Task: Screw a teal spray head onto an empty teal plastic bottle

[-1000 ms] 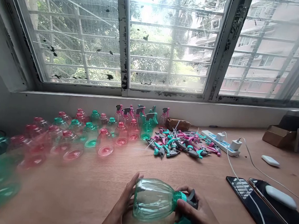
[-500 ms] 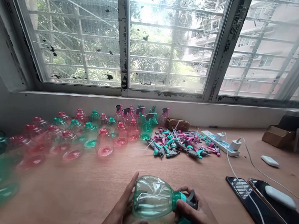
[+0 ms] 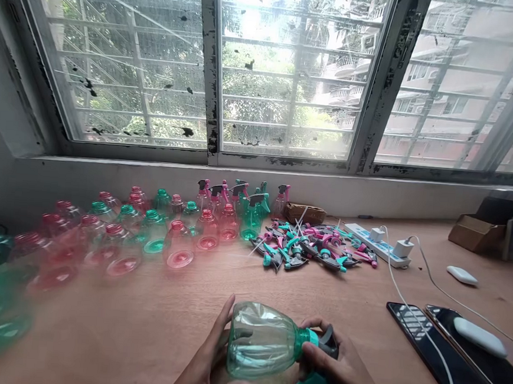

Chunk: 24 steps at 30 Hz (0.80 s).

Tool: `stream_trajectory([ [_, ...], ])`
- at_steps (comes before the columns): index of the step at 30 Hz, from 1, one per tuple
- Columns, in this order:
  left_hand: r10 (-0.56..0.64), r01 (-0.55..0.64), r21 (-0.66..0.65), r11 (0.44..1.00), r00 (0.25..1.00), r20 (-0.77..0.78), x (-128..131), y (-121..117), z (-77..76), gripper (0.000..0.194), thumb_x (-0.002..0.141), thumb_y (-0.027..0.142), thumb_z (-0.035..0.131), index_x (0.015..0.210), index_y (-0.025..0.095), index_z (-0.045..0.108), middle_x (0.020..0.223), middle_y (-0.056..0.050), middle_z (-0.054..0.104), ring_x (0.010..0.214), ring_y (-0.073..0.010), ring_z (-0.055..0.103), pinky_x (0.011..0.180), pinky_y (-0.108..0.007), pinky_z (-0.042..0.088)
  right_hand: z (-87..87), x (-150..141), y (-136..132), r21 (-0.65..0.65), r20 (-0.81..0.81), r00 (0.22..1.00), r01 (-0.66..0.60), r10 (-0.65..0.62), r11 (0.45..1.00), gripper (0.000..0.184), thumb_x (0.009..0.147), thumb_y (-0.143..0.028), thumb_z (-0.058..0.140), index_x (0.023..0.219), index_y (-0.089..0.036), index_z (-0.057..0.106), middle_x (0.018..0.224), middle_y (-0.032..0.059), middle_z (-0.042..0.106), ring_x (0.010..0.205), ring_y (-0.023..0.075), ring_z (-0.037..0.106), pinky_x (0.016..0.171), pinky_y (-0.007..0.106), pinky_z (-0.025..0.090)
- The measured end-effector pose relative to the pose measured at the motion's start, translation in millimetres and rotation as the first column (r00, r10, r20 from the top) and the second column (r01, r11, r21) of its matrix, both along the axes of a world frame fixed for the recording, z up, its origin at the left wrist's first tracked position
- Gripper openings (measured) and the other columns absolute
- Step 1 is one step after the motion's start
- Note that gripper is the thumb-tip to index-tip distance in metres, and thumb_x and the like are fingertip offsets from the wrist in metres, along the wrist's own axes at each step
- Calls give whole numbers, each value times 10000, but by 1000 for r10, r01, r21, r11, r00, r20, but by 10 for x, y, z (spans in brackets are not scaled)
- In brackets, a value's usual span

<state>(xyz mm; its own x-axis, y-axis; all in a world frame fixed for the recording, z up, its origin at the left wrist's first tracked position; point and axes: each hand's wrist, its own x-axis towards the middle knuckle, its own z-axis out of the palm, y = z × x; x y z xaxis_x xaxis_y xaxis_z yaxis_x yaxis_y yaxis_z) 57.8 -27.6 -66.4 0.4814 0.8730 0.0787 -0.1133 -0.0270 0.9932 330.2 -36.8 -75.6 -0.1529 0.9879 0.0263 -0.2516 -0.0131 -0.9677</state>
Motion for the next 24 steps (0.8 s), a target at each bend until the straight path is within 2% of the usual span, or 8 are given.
stream_trajectory([
  [3, 35, -38, -65, 997, 998, -45, -7, -11, 83, 1108, 795, 549, 788, 1629, 232, 132, 1665, -126, 370, 1527, -311, 358, 1256, -418, 296, 0, -3, -11, 2, 33, 999, -38, 38, 999, 448, 749, -452, 876, 1009, -181, 632, 680, 6, 767, 609, 185, 713, 598, 276, 533],
  [6, 77, -80, -54, 995, 995, -60, 8, 9, 97, 1021, 805, 464, 811, 1609, 277, 211, 1688, -78, 335, 1532, -287, 349, 1243, -392, 326, 0, -5, -10, 1, 43, 999, -26, 26, 1000, 450, 753, -467, 867, 1014, -179, 639, 657, 15, 776, 609, 194, 713, 602, 281, 527],
  [9, 37, -38, -40, 998, 999, -16, 25, 39, 26, 1047, 815, 455, 806, 1614, 330, 141, 1596, -89, 481, 1428, -287, 492, 1213, -431, 350, -2, -7, -1, 10, 24, 1000, 6, -6, 1000, 442, 777, -486, 839, 1014, -171, 639, 638, 33, 788, 596, 205, 715, 600, 290, 520],
  [11, 11, -11, -29, 1000, 1000, -3, 25, 45, -18, 1069, 828, 460, 792, 1620, 325, 87, 1522, -104, 550, 1381, -285, 534, 1206, -445, 345, 4, -12, 0, 16, 12, 1000, 11, -11, 1000, 438, 779, -486, 838, 1009, -171, 639, 627, 34, 788, 590, 206, 715, 598, 292, 522],
  [15, 11, -11, -26, 1000, 1000, -10, 4, 14, 12, 1243, 751, 531, 834, 1630, 248, 2, 1556, -155, 499, 1439, -318, 464, 1236, -458, 294, 44, -34, -24, -2, 3, 1000, 17, -17, 1000, 426, 738, -467, 875, 973, -187, 658, 646, 6, 768, 589, 196, 715, 588, 276, 525],
  [18, -6, 6, -41, 999, 1000, -15, -5, -13, 104, 1201, 767, 638, 761, 1633, 195, 56, 1616, -192, 426, 1482, -353, 421, 1258, -486, 269, 74, -44, -45, -9, 23, 1000, 3, -3, 1000, 435, 695, -443, 909, 968, -194, 680, 704, -8, 753, 609, 185, 713, 581, 262, 523],
  [21, 4, -5, -32, 999, 1000, -24, 10, -23, 150, 1072, 815, 556, 761, 1622, 222, 139, 1646, -175, 387, 1516, -352, 372, 1257, -491, 286, 73, -35, -44, -3, 48, 999, -3, 3, 1000, 431, 724, -460, 888, 985, -187, 681, 680, 3, 766, 618, 187, 711, 593, 266, 531],
  [24, 34, -34, -1, 999, 999, -8, 33, -18, 98, 1010, 801, 436, 823, 1595, 327, 209, 1664, -97, 369, 1542, -328, 322, 1262, -470, 280, 46, -19, -27, 9, 42, 999, 14, -14, 1000, 410, 783, -485, 839, 991, -177, 666, 627, 14, 773, 603, 189, 707, 605, 277, 536],
])
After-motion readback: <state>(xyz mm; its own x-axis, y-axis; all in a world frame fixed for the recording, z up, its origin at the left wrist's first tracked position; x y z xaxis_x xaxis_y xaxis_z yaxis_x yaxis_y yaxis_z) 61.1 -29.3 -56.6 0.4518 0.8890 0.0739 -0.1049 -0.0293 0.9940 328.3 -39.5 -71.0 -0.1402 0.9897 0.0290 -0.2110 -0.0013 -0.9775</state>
